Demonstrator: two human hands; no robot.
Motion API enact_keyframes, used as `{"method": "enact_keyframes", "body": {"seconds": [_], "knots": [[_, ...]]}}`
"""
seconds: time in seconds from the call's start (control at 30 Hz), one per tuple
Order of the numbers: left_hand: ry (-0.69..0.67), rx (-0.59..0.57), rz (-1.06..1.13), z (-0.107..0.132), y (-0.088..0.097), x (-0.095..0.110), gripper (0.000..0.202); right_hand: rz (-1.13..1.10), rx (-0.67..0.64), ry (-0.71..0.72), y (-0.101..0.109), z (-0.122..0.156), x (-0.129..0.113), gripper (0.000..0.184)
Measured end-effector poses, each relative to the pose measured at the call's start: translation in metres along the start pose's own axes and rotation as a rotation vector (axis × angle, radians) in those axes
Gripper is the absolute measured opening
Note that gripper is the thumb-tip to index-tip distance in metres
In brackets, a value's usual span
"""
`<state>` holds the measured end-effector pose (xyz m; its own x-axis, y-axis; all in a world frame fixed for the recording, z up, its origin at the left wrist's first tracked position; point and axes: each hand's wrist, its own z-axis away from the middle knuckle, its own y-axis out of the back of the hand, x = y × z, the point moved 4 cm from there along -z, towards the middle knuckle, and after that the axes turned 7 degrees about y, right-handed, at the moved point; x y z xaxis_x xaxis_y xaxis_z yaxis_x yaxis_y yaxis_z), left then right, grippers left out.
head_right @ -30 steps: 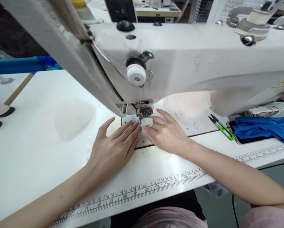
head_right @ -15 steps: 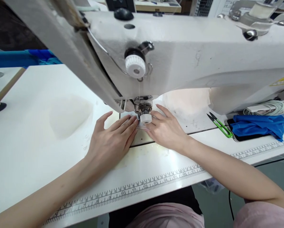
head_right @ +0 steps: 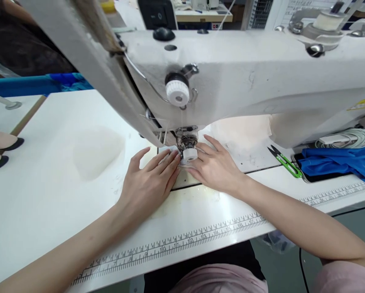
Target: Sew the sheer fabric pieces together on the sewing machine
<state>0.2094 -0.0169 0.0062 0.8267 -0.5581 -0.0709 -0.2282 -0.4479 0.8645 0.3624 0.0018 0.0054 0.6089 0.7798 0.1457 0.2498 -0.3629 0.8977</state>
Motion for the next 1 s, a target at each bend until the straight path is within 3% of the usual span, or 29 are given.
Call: {"method": "enact_keyframes", "body": {"seconds": [0.13, 0.23, 0.33, 0.4, 0.47, 0.63, 0.73, 0.83, 1.0], "knots": [[0.004, 0.002, -0.038, -0.001, 0.005, -0.005, 0.029, 0.011, -0.024, -0.057, 0.003, 0.0, 0.005, 0.05], [0.017, 0.039, -0.15, -0.003, 0.016, -0.01, 0.026, -0.011, 0.001, -0.049, 0.011, 0.001, 0.005, 0.044], [-0.072, 0.115, -0.127, -0.003, 0.028, -0.002, 0.022, -0.006, 0.071, -0.019, 0.02, 0.001, 0.004, 0.03], [-0.164, 0.089, -0.017, -0.003, 0.03, 0.007, 0.026, 0.053, 0.033, -0.009, 0.019, 0.002, 0.005, 0.024], [-0.209, 0.028, 0.029, -0.003, 0.027, 0.008, 0.029, 0.093, -0.036, -0.01, 0.015, 0.004, 0.007, 0.03], [-0.019, 0.058, -0.28, -0.009, 0.031, -0.018, 0.024, -0.03, 0.043, 0.023, 0.017, 0.008, 0.005, 0.039], [-0.018, 0.038, -0.123, -0.009, 0.034, -0.017, 0.016, -0.078, 0.079, 0.073, 0.02, 0.01, -0.003, 0.04], [-0.028, -0.064, 0.078, -0.007, 0.025, -0.007, 0.025, -0.12, 0.07, 0.089, 0.019, 0.01, -0.011, 0.035], [0.013, -0.081, 0.141, -0.007, 0.013, -0.01, 0.025, -0.173, 0.069, 0.116, 0.017, 0.008, -0.021, 0.031]]}}
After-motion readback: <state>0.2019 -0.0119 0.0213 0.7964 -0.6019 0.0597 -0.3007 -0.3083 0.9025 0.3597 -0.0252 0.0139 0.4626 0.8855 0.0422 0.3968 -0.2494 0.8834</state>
